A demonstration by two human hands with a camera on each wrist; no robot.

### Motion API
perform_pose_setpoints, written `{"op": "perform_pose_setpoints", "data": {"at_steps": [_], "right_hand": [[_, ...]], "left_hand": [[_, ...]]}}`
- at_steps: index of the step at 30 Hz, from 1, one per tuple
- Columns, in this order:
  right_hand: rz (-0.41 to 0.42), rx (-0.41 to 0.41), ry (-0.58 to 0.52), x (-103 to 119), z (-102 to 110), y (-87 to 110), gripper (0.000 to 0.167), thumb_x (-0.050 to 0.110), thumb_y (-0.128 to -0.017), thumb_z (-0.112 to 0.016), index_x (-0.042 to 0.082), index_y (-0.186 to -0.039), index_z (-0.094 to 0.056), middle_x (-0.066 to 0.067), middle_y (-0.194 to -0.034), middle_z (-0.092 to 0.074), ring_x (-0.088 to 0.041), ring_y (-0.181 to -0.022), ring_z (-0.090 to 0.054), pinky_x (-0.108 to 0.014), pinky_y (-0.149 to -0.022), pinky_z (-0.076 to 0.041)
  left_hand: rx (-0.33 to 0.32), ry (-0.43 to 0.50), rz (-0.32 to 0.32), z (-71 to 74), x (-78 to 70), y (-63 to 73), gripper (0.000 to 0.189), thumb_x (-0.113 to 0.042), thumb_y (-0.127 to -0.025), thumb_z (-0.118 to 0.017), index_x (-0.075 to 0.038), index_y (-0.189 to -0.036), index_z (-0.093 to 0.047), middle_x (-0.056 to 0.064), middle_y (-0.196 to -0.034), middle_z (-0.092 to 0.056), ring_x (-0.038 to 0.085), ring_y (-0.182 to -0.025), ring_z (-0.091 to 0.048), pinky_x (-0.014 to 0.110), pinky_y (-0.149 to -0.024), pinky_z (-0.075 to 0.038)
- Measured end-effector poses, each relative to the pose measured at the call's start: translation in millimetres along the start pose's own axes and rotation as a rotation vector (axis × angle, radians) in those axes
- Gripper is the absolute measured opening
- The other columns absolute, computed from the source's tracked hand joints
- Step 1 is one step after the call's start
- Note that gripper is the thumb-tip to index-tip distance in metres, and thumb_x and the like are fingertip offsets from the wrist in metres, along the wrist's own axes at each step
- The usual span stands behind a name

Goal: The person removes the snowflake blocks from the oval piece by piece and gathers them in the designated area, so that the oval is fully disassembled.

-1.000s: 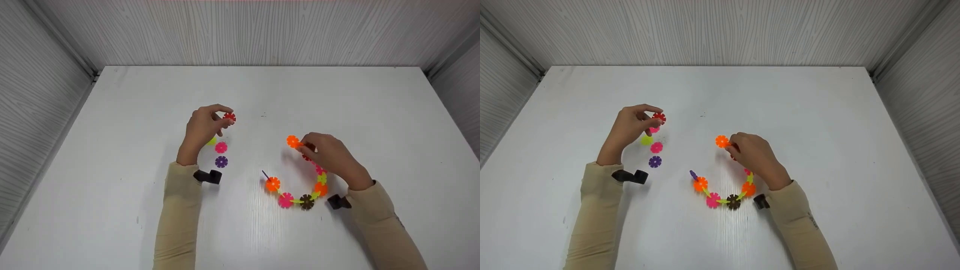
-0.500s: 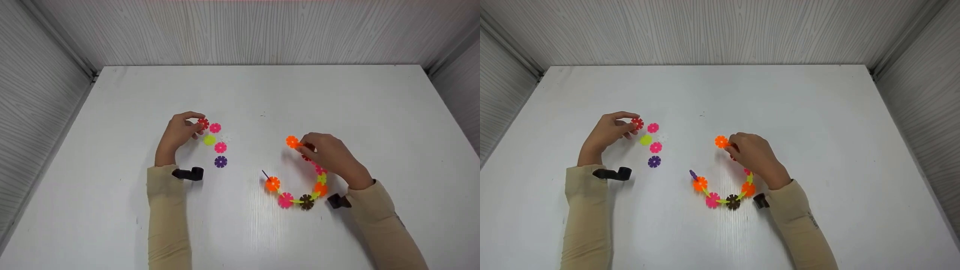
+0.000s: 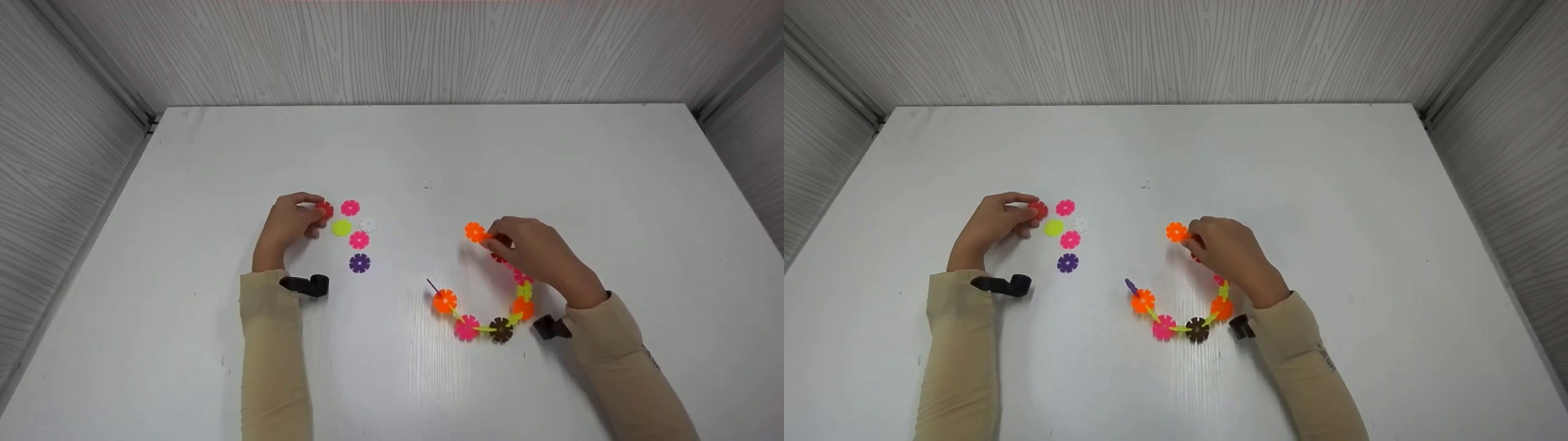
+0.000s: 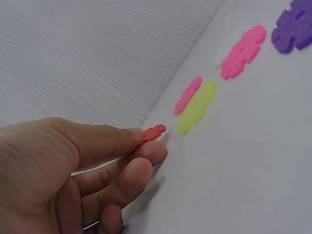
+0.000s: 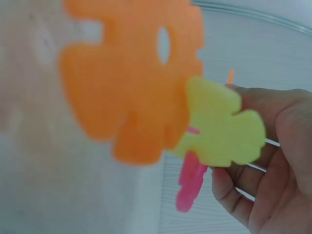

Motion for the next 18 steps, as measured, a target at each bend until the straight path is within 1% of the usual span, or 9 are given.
{"op": "perform_pose_setpoints", "data": {"at_steps": [2, 8, 11, 14, 18], "right_hand": [[0.005, -0.001, 0.008, 0.0, -0.4, -0.3, 0.013, 0.020, -0.091, -0.067, 0.007, -0.093, -0.069, -0.001, -0.076, -0.061, -0.014, -0.066, -0.051, -0.029, -0.064, -0.044], [0.010, -0.005, 0.025, 1.0, -1.2, -1.2, 0.014, 0.020, -0.091, -0.067, 0.007, -0.094, -0.069, -0.002, -0.077, -0.060, -0.015, -0.067, -0.050, -0.030, -0.065, -0.044], [0.000, -0.002, 0.031, 1.3, -1.6, -1.3, 0.014, 0.020, -0.091, -0.067, 0.007, -0.095, -0.069, -0.002, -0.077, -0.061, -0.015, -0.068, -0.051, -0.030, -0.065, -0.044], [-0.012, 0.006, 0.035, 1.4, -1.8, -1.3, 0.015, 0.020, -0.090, -0.068, 0.006, -0.095, -0.069, -0.003, -0.077, -0.061, -0.016, -0.068, -0.051, -0.030, -0.065, -0.044], [-0.015, 0.011, 0.042, 1.7, -1.8, -1.6, 0.016, 0.020, -0.090, -0.068, 0.005, -0.095, -0.069, -0.003, -0.077, -0.062, -0.016, -0.068, -0.051, -0.030, -0.066, -0.045]], "left_hand": [[-0.005, -0.002, 0.008, -0.7, 0.8, -0.9, 0.037, -0.020, -0.097, -0.055, -0.009, -0.133, -0.053, 0.010, -0.096, -0.065, 0.012, -0.066, -0.058, 0.019, -0.067, -0.053], [-0.033, -0.069, 0.042, -3.3, 0.3, -2.2, 0.038, -0.024, -0.096, -0.057, -0.012, -0.132, -0.054, 0.009, -0.096, -0.064, 0.014, -0.068, -0.059, 0.020, -0.069, -0.051], [-0.032, -0.084, 0.027, -3.3, -0.5, -2.0, 0.038, -0.025, -0.096, -0.057, -0.011, -0.132, -0.054, 0.008, -0.094, -0.064, 0.013, -0.067, -0.058, 0.020, -0.068, -0.050], [-0.027, -0.079, 0.013, -2.7, -0.9, -1.9, 0.038, -0.024, -0.097, -0.056, -0.010, -0.131, -0.054, 0.007, -0.090, -0.064, 0.011, -0.065, -0.057, 0.020, -0.065, -0.049], [-0.020, -0.069, 0.024, -2.7, -2.4, -0.4, 0.038, -0.025, -0.097, -0.055, -0.010, -0.131, -0.054, 0.007, -0.092, -0.064, 0.012, -0.068, -0.057, 0.020, -0.066, -0.049]]}}
Point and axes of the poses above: each hand's wrist, its own y-axis away from the middle knuckle, its own z-axis out of the back of the hand, x = y × z, the point moved 1 cm from there along -y, towards the middle knuckle
